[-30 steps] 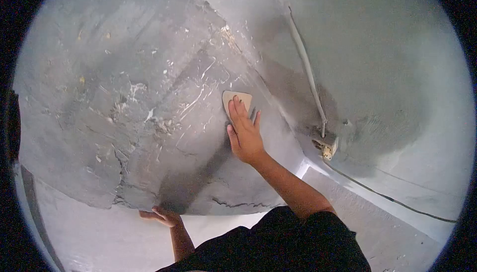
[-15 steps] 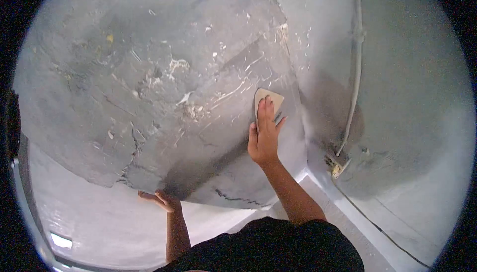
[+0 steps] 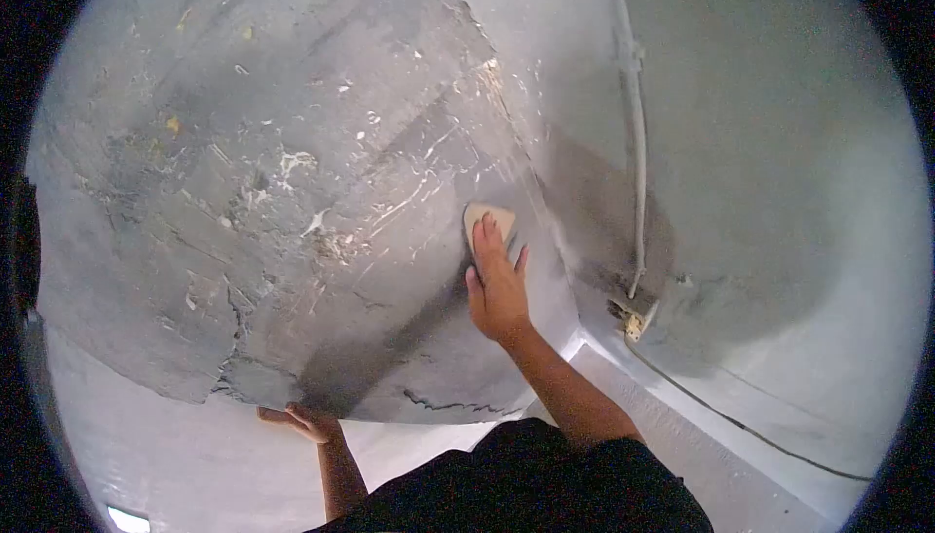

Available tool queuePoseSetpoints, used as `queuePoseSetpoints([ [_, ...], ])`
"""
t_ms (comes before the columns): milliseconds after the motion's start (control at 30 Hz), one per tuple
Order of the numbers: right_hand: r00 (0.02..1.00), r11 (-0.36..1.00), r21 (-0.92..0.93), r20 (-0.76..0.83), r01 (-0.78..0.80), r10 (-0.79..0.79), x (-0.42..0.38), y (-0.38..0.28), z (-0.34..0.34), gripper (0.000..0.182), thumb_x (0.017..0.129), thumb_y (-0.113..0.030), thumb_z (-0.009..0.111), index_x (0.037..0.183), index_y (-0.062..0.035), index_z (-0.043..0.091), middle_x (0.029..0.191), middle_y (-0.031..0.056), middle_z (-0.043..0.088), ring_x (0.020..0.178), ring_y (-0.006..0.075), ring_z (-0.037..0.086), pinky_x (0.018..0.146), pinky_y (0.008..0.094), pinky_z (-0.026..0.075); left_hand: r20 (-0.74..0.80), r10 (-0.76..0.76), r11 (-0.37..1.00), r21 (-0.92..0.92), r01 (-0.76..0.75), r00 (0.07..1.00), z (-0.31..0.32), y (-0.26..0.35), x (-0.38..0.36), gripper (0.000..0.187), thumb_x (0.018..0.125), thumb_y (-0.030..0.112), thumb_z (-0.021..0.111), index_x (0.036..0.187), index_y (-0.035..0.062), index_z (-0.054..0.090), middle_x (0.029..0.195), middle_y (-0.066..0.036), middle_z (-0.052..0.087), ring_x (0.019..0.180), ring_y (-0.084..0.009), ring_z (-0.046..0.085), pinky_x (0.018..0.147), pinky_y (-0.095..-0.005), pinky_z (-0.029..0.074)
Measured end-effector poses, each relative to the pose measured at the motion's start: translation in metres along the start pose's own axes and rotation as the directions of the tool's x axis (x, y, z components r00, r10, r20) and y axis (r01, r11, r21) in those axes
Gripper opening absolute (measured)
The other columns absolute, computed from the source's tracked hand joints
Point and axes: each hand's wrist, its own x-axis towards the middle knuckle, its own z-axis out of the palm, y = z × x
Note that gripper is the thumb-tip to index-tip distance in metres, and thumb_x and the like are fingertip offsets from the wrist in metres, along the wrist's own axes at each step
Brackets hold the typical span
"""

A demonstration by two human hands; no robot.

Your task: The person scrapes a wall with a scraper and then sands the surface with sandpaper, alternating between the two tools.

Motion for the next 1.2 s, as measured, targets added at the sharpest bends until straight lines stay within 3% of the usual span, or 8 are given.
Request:
queuePoseSetpoints([
  [233, 0.999, 1.0, -0.018, -0.033, 0.013, -0.014, 0.036, 0.002, -0.02, 0.059, 0.098, -0.024, 0.035, 0.152, -0.0093, 0.015, 0.159, 0.0158, 0.012, 0.145, 0.0361, 0.014, 0.109, 0.0656, 0.003, -0.032, 0.046, 0.999, 0.008, -0.046, 0.998, 0.011, 0.029, 0.005, 0.082, 0.095, 0.062, 0.034, 0.134, -0.0087, 0.022, 0.125, -0.025, 0.031, 0.12, -0.0357, 0.034, 0.102, -0.0507, 0.028],
  [300, 0.991, 0.999, 0.024, -0.128, 0.033, -0.029, 0.053, 0.005, -0.021, 0.059, 0.099, -0.027, 0.034, 0.152, -0.0083, 0.015, 0.158, 0.0162, 0.012, 0.145, 0.036, 0.013, 0.11, 0.0653, 0.003, 0.103, 0.073, 0.997, 0.027, -0.076, 0.992, 0.001, 0.018, 0.001, 0.082, 0.097, 0.058, 0.037, 0.143, -0.0036, 0.01, 0.142, -0.025, 0.02, 0.131, -0.0334, 0.026, 0.108, -0.0465, 0.025],
  [633, 0.994, 0.994, 0.029, 0.02, -0.107, 0.107, -0.01, 0.032, 0.015, 0.06, 0.101, -0.029, 0.032, 0.153, -0.0075, 0.01, 0.159, 0.017, 0.009, 0.146, 0.0347, 0.01, 0.11, 0.0628, -0.002, 0.035, -0.036, 0.998, -0.055, 0.038, 0.999, 0.004, 0.01, -0.015, 0.086, 0.094, 0.061, 0.039, 0.143, -0.0044, 0.009, 0.145, -0.025, 0.016, 0.136, -0.0325, 0.018, 0.112, -0.0478, 0.016],
  [700, 0.993, 0.993, 0.11, -0.112, -0.034, 0.046, 0.017, 0.026, 0.011, 0.06, 0.102, -0.031, 0.032, 0.153, -0.0096, 0.009, 0.159, 0.0165, 0.009, 0.146, 0.0348, 0.009, 0.111, 0.0612, -0.002, 0.028, 0.059, 0.998, 0.008, -0.059, 0.998, 0.009, 0.035, 0.001, 0.082, 0.094, 0.062, 0.035, 0.136, -0.0078, 0.025, 0.126, -0.022, 0.032, 0.122, -0.0334, 0.033, 0.104, -0.0485, 0.024],
  [967, 0.985, 0.99, 0.143, -0.168, -0.006, 0.03, 0.056, 0.01, -0.014, 0.062, 0.103, -0.039, 0.03, 0.153, -0.0096, 0.008, 0.159, 0.0141, 0.011, 0.147, 0.0324, 0.011, 0.112, 0.0585, -0.001, -0.004, 0.084, 0.996, 0.01, -0.084, 0.996, 0.011, 0.046, 0.003, 0.086, 0.093, 0.065, 0.033, 0.134, -0.0099, 0.025, 0.125, -0.023, 0.032, 0.119, -0.0351, 0.034, 0.103, -0.0494, 0.024],
  [1033, 0.981, 0.989, 0.143, -0.187, -0.027, 0.054, 0.055, 0.013, -0.008, 0.062, 0.103, -0.037, 0.031, 0.153, -0.0087, 0.01, 0.159, 0.0146, 0.012, 0.147, 0.0328, 0.011, 0.112, 0.0585, 0.0, 0.025, 0.011, 0.999, -0.038, -0.01, 1.0, 0.009, 0.031, -0.005, 0.086, 0.093, 0.064, 0.032, 0.135, -0.0104, 0.023, 0.125, -0.024, 0.032, 0.12, -0.0351, 0.034, 0.104, -0.0493, 0.023],
  [1100, 0.97, 0.997, 0.077, -0.244, 0.015, 0.004, 0.052, 0.02, 0.003, 0.06, 0.103, -0.035, 0.031, 0.152, -0.0074, 0.013, 0.159, 0.0152, 0.012, 0.147, 0.0329, 0.01, 0.112, 0.0581, 0.0, 0.11, 0.088, 0.996, -0.015, -0.087, 0.99, 0.004, 0.041, 0.003, 0.088, 0.094, 0.063, 0.031, 0.141, -0.0094, 0.014, 0.133, -0.025, 0.026, 0.126, -0.0359, 0.029, 0.106, -0.0501, 0.021],
  [1200, 0.961, 0.995, 0.098, -0.274, -0.007, 0.034, 0.053, 0.017, 0.008, 0.058, 0.102, -0.034, 0.031, 0.152, -0.0071, 0.016, 0.159, 0.0151, 0.013, 0.147, 0.0327, 0.01, 0.112, 0.0585, 0.001, 0.071, 0.101, 0.993, -0.074, -0.096, 0.992, 0.003, 0.004, -0.019, 0.09, 0.095, 0.057, 0.033, 0.147, -0.0043, -0.008, 0.148, -0.026, 0.007, 0.137, -0.0369, 0.016, 0.111, -0.051, 0.016],
])
